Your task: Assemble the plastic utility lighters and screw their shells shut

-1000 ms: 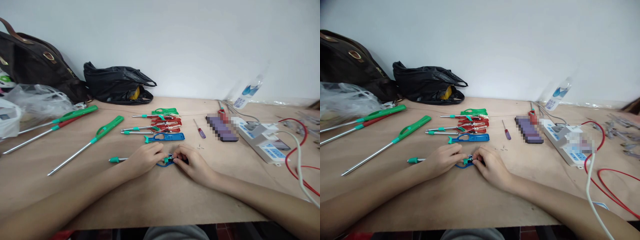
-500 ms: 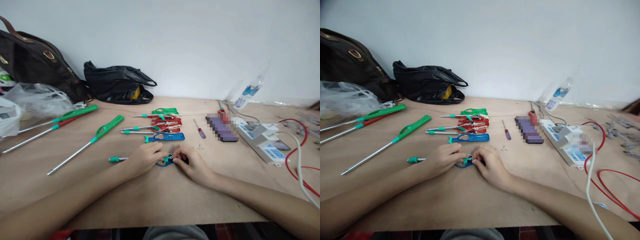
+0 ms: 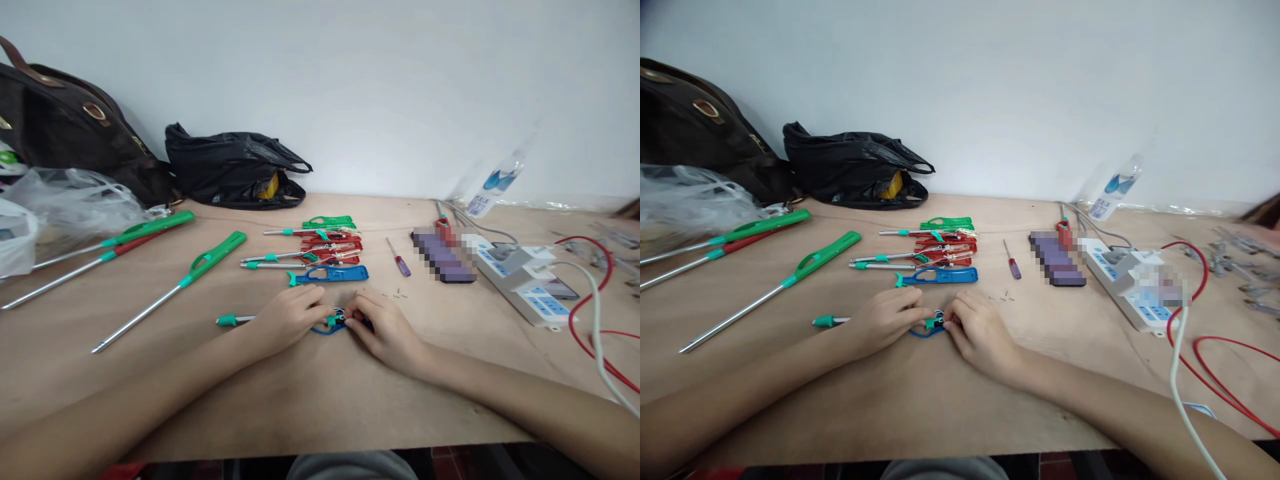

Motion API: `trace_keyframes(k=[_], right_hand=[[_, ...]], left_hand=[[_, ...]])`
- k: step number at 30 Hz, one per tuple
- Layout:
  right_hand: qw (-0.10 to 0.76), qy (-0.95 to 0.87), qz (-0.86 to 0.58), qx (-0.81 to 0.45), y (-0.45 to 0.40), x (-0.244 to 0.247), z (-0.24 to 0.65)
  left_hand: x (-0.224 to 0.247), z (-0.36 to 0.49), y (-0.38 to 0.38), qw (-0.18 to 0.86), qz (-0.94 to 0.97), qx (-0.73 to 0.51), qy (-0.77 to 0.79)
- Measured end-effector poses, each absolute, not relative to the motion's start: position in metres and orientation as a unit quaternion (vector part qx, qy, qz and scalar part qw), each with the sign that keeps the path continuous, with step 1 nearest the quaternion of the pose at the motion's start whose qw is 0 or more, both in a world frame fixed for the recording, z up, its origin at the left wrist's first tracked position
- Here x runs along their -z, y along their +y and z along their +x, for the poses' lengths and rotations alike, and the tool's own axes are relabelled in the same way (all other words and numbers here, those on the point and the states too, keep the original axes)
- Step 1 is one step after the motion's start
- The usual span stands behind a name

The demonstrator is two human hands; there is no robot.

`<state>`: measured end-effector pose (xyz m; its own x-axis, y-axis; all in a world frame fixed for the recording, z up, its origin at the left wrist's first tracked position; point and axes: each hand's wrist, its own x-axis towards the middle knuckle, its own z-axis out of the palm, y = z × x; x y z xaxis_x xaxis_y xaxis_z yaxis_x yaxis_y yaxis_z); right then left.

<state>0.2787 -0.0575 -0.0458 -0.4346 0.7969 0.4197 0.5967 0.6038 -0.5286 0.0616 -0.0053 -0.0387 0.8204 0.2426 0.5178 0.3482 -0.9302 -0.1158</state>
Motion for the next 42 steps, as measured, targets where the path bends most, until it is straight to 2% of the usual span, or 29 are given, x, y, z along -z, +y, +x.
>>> trace_keyframes(k=[3, 16, 32, 42], right_hand=[[0.328, -0.841, -0.405, -0.145, -0.0572, 0.0457, 0.2788], [0.367, -0.770, -0.452, -0.260, -0.0560, 0.0483, 0.2767], [0.364, -0.792, -0.440, -0.217, -0.0571, 0.0502, 0.2770], [0.364, -0.796, -0.430, -0.219, -0.0555, 0.0533, 0.2776]], left_hand=[[0.0376, 0.0615, -0.0056, 0.098, -0.948, 0.261, -0.151], [0.0395, 0.0599, -0.0046, 0.064, -0.951, 0.248, -0.175], [0.0404, 0.0610, -0.0032, 0.041, -0.950, 0.260, -0.165], [0.0384, 0.0619, -0.0026, 0.065, -0.952, 0.255, -0.154]])
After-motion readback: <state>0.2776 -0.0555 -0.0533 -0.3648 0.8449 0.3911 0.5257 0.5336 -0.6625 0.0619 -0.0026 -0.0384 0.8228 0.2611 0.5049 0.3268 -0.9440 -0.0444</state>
